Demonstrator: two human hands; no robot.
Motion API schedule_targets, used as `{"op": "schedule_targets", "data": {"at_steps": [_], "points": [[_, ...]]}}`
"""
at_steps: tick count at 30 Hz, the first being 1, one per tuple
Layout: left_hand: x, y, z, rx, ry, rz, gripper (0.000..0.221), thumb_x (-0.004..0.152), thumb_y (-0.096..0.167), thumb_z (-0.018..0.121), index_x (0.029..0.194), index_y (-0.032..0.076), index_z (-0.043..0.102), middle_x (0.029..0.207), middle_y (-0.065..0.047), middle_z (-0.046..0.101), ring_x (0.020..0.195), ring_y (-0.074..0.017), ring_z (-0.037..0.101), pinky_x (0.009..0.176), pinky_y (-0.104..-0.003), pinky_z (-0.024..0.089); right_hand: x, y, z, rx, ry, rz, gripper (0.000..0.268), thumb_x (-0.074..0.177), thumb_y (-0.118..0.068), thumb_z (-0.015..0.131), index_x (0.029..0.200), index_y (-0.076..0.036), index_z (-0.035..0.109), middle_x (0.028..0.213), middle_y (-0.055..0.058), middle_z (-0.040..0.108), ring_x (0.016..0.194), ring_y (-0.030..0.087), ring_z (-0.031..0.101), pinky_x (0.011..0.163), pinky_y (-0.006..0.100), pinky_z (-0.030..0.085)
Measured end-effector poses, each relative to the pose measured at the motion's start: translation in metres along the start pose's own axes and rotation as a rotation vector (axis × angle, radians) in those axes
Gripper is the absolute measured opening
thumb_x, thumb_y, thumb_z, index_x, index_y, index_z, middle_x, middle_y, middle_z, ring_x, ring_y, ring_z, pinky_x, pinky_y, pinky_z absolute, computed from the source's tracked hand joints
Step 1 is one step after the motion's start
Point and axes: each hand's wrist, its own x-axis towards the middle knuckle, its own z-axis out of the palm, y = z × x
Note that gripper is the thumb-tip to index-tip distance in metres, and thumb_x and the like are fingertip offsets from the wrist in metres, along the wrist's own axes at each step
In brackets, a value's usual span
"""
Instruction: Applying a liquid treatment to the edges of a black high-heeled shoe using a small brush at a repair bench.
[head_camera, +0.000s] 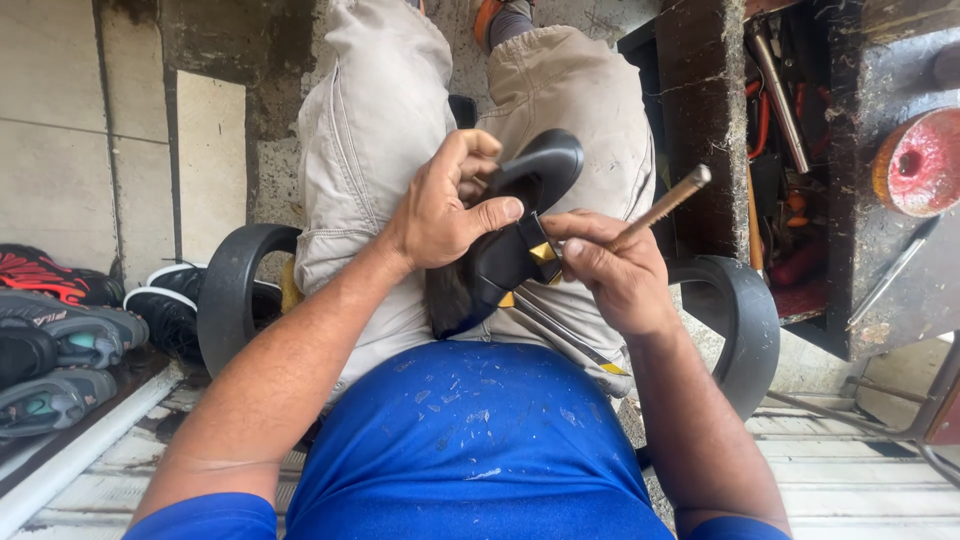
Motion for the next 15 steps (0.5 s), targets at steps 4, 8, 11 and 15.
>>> {"op": "schedule_targets", "data": {"at_steps": [4,8,11,15], "points": [[-0.012,0.0,0.01,0.124,0.042,0.134,0.038,0.099,0.034,0.072,0.116,0.009,0.048,0.111,-0.013,0.072,0.086,-0.0221,0.076,0.069,-0.032,0.057,-0.008,0.008,-0.006,0.117,-0.025,0.001,0.039,0.087,0.001,0.067,0.123,0.016,0.066,0.097,0.024,0.067,0.054,0.007,0.05,0.047,0.02,0.038],[-0.018,0.005,0.01,0.238,-0.067,0.205,0.054,0.087,0.055,0.073,0.102,0.009,0.049,0.124,-0.021,0.068,0.112,-0.0386,0.067,0.094,-0.049,0.052,-0.012,0.007,-0.008,0.215,-0.13,-0.023,0.052,0.087,0.013,0.06,0.137,0.014,0.047,0.115,0.028,0.065,0.055,0.003,0.051,0.049,0.018,0.039],[-0.017,0.034,0.016,0.347,-0.146,0.171,0.078,0.071,0.065,0.084,0.103,0.008,0.042,0.113,-0.026,0.069,0.109,-0.0486,0.067,0.094,-0.058,0.051,-0.011,0.003,-0.007,0.209,-0.206,-0.041,0.056,0.089,0.014,0.058,0.141,0.008,0.037,0.126,0.03,0.063,0.056,0.003,0.049,0.051,0.017,0.039],[-0.003,0.02,0.021,0.297,-0.121,-0.013,0.057,0.07,0.039,0.087,0.1,0.012,0.047,0.084,-0.011,0.067,0.083,-0.0302,0.069,0.074,-0.043,0.054,-0.01,-0.015,0.0,0.143,-0.059,0.003,0.05,0.088,0.012,0.063,0.134,0.005,0.045,0.109,0.026,0.073,0.055,0.003,0.052,0.05,0.014,0.04]]}}
